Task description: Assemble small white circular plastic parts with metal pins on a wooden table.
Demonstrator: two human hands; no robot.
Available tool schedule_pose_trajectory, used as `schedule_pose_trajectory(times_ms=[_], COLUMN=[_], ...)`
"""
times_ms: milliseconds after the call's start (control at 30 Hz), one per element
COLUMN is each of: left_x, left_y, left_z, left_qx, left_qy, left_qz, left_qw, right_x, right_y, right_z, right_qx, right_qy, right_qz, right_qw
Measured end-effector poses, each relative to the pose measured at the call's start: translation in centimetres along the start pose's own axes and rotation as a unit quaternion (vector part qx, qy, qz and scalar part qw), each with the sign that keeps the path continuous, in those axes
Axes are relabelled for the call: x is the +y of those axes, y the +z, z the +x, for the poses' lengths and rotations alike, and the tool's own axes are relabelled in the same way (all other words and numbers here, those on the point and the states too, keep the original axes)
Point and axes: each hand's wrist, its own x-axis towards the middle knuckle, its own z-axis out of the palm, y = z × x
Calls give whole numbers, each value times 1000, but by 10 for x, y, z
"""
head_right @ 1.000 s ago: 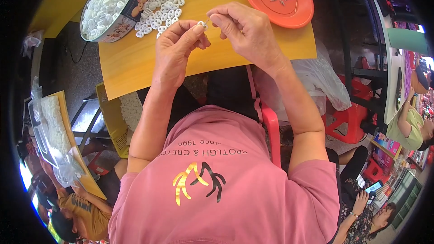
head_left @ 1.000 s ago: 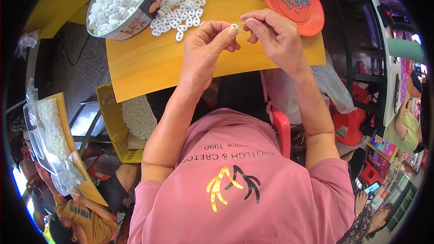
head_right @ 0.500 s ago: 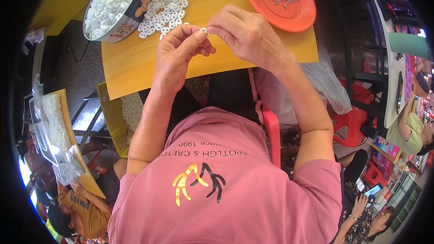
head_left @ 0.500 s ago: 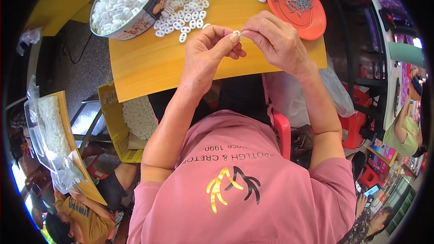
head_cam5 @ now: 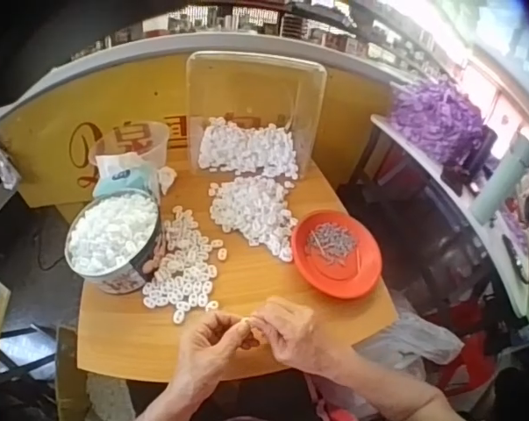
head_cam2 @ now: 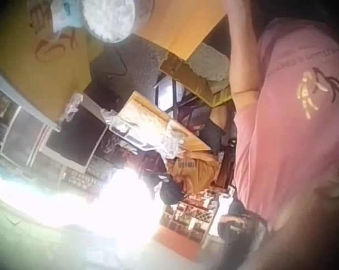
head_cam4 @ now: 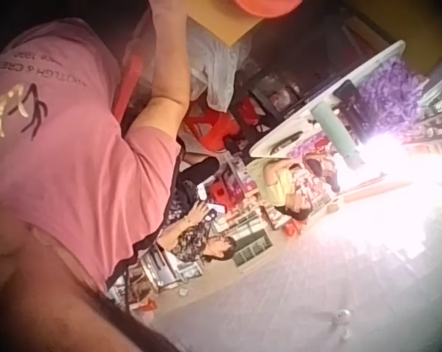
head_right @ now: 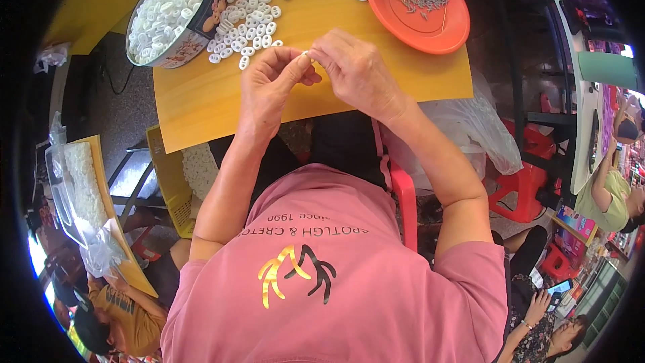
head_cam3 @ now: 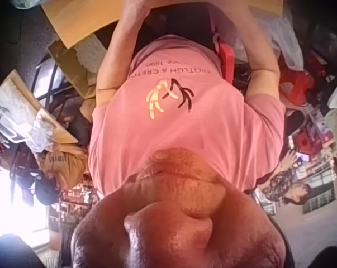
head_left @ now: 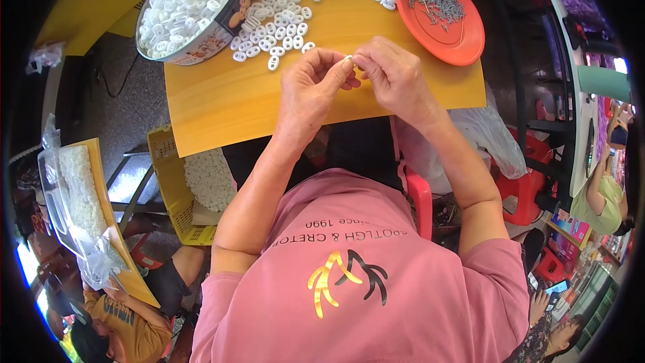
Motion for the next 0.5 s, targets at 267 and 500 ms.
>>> schedule_pose_trajectory(times_ms=[267,500], left_x=[10,4], left_y=[-14,-17], left_z=[-10,-24], left_qx=[-16,25], left_qy=[-26,-10], left_qz=[-12,-27], left_qw=[999,999], right_x=[-13,-22], right_y=[-6,15], right_z=[7,1], right_qx=[-38,-14], right_qy=[-30,0], right_qz=[-27,28], right_qw=[998,1000])
